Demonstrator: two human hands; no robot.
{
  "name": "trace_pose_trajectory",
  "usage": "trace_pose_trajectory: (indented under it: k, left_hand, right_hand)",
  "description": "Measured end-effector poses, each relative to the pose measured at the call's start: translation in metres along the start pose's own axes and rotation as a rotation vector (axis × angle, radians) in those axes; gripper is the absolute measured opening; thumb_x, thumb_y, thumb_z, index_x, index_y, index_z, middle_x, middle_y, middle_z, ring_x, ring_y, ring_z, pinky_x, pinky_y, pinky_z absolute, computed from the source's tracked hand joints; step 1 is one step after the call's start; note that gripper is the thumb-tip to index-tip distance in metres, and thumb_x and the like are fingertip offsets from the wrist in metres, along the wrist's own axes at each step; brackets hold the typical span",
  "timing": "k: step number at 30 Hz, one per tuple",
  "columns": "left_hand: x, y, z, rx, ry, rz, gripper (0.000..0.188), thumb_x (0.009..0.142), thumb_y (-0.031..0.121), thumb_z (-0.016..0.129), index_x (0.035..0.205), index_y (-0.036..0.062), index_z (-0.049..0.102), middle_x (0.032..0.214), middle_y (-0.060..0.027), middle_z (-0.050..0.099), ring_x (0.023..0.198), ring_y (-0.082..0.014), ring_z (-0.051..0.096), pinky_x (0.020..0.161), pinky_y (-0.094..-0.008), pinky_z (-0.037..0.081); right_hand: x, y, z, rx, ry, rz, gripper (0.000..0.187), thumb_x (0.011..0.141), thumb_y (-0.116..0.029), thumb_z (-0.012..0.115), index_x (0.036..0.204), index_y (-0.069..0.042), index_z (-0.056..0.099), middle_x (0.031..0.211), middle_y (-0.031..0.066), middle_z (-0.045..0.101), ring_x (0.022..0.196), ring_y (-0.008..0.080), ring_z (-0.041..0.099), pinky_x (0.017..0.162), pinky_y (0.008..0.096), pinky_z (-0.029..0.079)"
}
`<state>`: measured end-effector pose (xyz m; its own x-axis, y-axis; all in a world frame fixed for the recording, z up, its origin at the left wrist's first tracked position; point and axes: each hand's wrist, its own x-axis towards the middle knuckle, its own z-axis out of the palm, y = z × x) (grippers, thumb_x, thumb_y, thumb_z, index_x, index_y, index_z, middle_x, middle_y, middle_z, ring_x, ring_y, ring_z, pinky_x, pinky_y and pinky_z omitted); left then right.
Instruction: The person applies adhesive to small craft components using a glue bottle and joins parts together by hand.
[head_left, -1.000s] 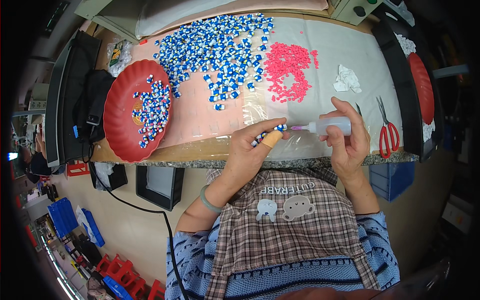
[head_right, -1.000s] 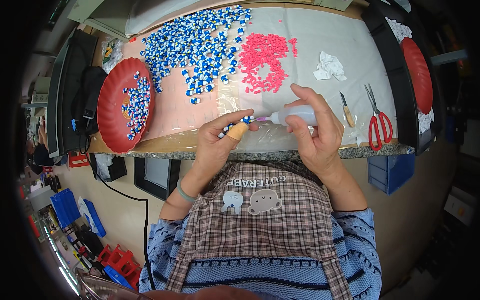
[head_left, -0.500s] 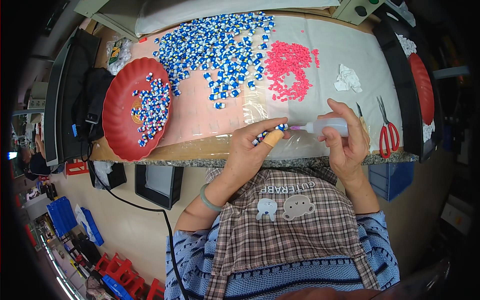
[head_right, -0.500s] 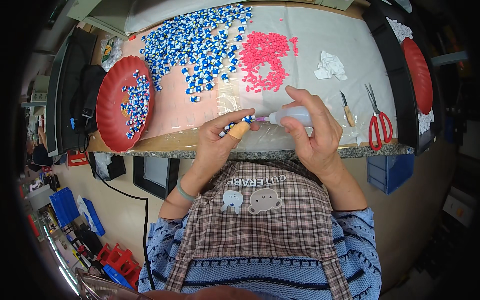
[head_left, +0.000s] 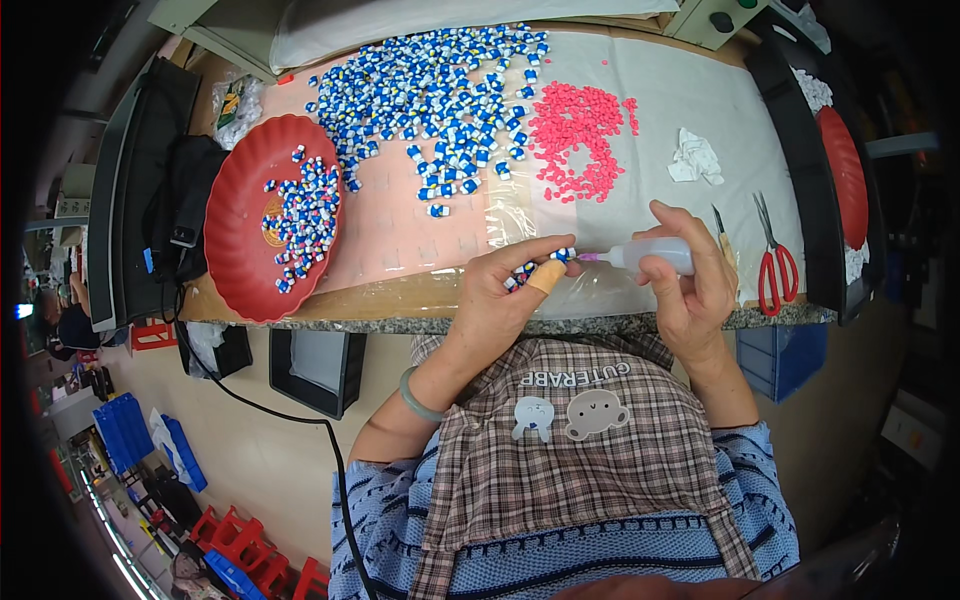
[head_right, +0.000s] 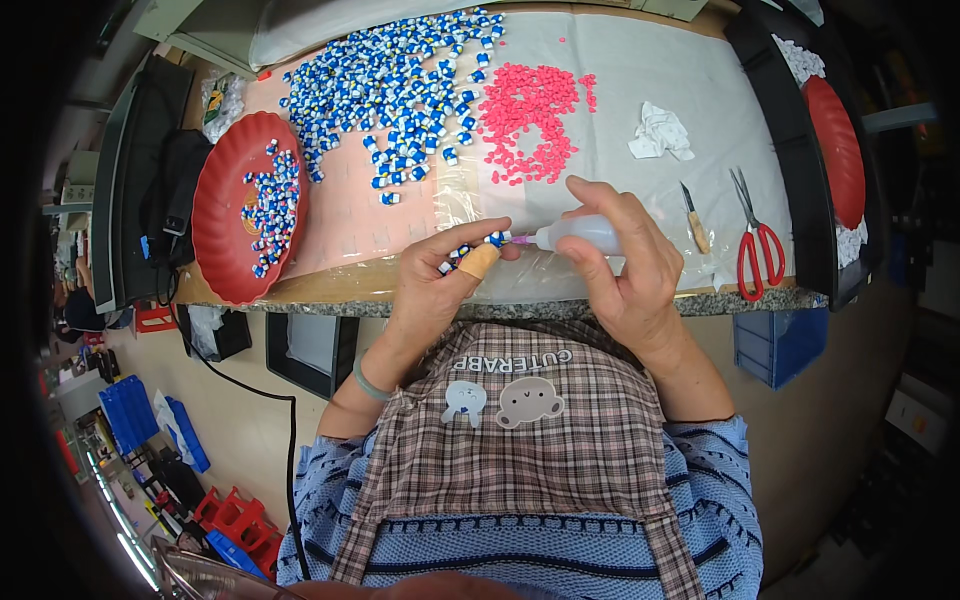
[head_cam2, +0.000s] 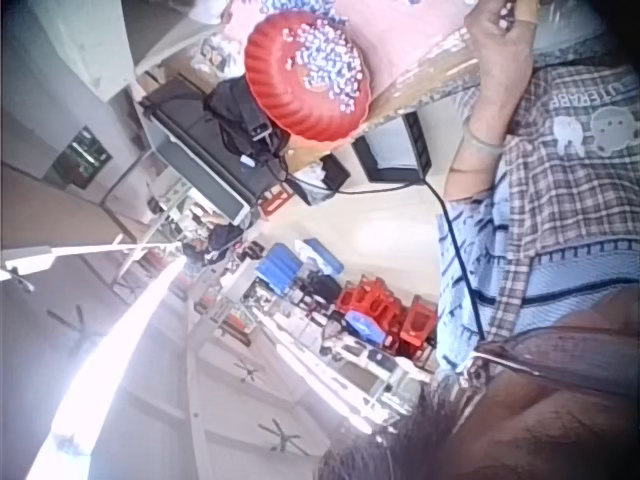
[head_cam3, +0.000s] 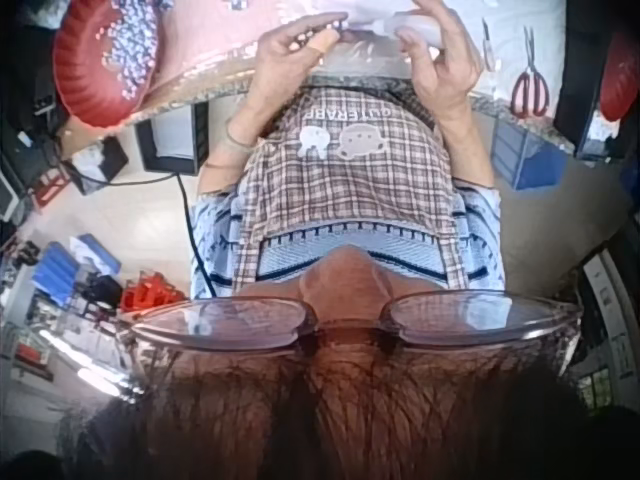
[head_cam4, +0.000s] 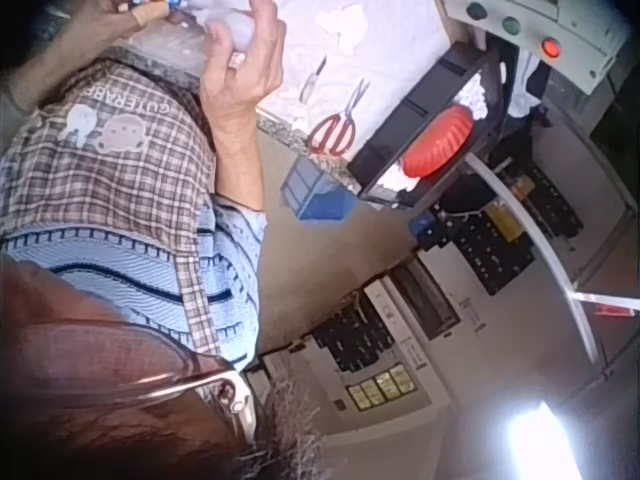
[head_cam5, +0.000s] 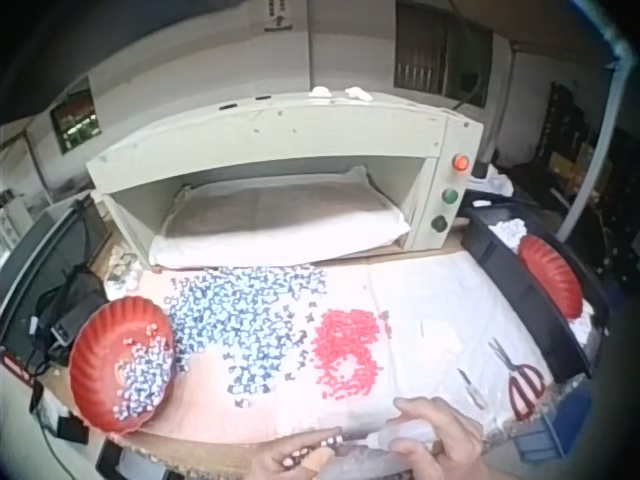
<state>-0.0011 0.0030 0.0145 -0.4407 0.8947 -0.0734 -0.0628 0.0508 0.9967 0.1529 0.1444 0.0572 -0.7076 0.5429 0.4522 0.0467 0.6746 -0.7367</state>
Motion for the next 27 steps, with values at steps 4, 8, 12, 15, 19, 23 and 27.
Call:
trace_pose_trajectory:
  k: [4,8,12,15,19,23,27]
  left_hand:
    - [-0.001,0.010,-0.003,-0.035,0.006,-0.126,0.029,0.091,0.006,0.059,0.119,0.0043,0.065,0.092,-0.0046,0.071,0.062,-0.0003,0.047,0.055,-0.0157,0.039]
    - [-0.001,0.004,-0.006,-0.101,0.042,-0.128,0.028,0.090,0.007,0.060,0.118,0.0051,0.066,0.091,-0.0039,0.072,0.055,0.0011,0.037,0.048,-0.0145,0.030]
    - [-0.001,0.005,-0.009,-0.110,0.061,-0.145,0.027,0.090,0.006,0.059,0.117,0.0052,0.066,0.090,-0.0040,0.072,0.055,0.0006,0.039,0.049,-0.0147,0.031]
    - [-0.004,0.008,-0.013,-0.104,0.047,-0.188,0.026,0.092,0.007,0.060,0.118,0.0038,0.066,0.091,-0.0030,0.071,0.079,-0.0043,0.054,0.070,-0.0207,0.044]
    - [-0.005,0.006,-0.013,-0.100,0.047,-0.201,0.026,0.092,0.007,0.060,0.118,0.0036,0.066,0.091,-0.0030,0.071,0.080,-0.0044,0.055,0.071,-0.0207,0.044]
    - [-0.005,0.003,-0.012,-0.085,0.063,-0.156,0.027,0.090,0.007,0.059,0.117,0.0068,0.067,0.089,-0.0024,0.071,0.057,0.0011,0.040,0.049,-0.0148,0.032]
    - [-0.006,0.001,-0.014,-0.084,0.053,-0.148,0.027,0.091,0.008,0.059,0.117,0.0072,0.067,0.090,-0.0019,0.071,0.058,0.0013,0.041,0.050,-0.0147,0.032]
  right_hand:
    - [-0.003,0.010,-0.002,0.433,0.070,0.329,0.032,0.091,-0.015,0.065,0.117,0.001,0.055,0.092,0.0122,0.064,0.068,0.0132,0.061,0.054,0.0215,0.048]
    - [0.004,0.034,-0.005,0.819,0.046,0.460,0.033,0.085,-0.005,0.068,0.114,0.000,0.053,0.096,0.0092,0.060,0.070,0.0139,0.062,0.052,0.0211,0.047]
    - [0.009,0.037,0.002,0.745,0.027,0.607,0.028,0.082,-0.001,0.068,0.106,-0.001,0.053,0.091,0.0061,0.059,0.070,0.0129,0.062,0.055,0.0218,0.048]
    - [0.010,0.049,0.008,0.723,-0.068,0.657,0.027,0.082,0.000,0.068,0.105,-0.002,0.053,0.088,0.0035,0.058,0.073,0.0125,0.061,0.062,0.0223,0.049]
    - [0.015,0.061,0.023,0.217,-0.099,0.434,0.025,0.079,0.001,0.070,0.102,-0.003,0.060,0.085,0.0034,0.060,0.077,0.0135,0.061,0.068,0.0268,0.049]
    - [0.025,0.053,0.036,-0.120,-0.113,0.121,0.019,0.074,-0.001,0.072,0.091,-0.004,0.064,0.084,0.0087,0.058,0.077,0.0238,0.062,0.065,0.0327,0.049]
    - [0.028,0.055,0.041,-0.172,-0.137,0.068,0.017,0.075,0.000,0.072,0.091,-0.003,0.067,0.084,0.0081,0.059,0.077,0.0221,0.061,0.068,0.0311,0.048]
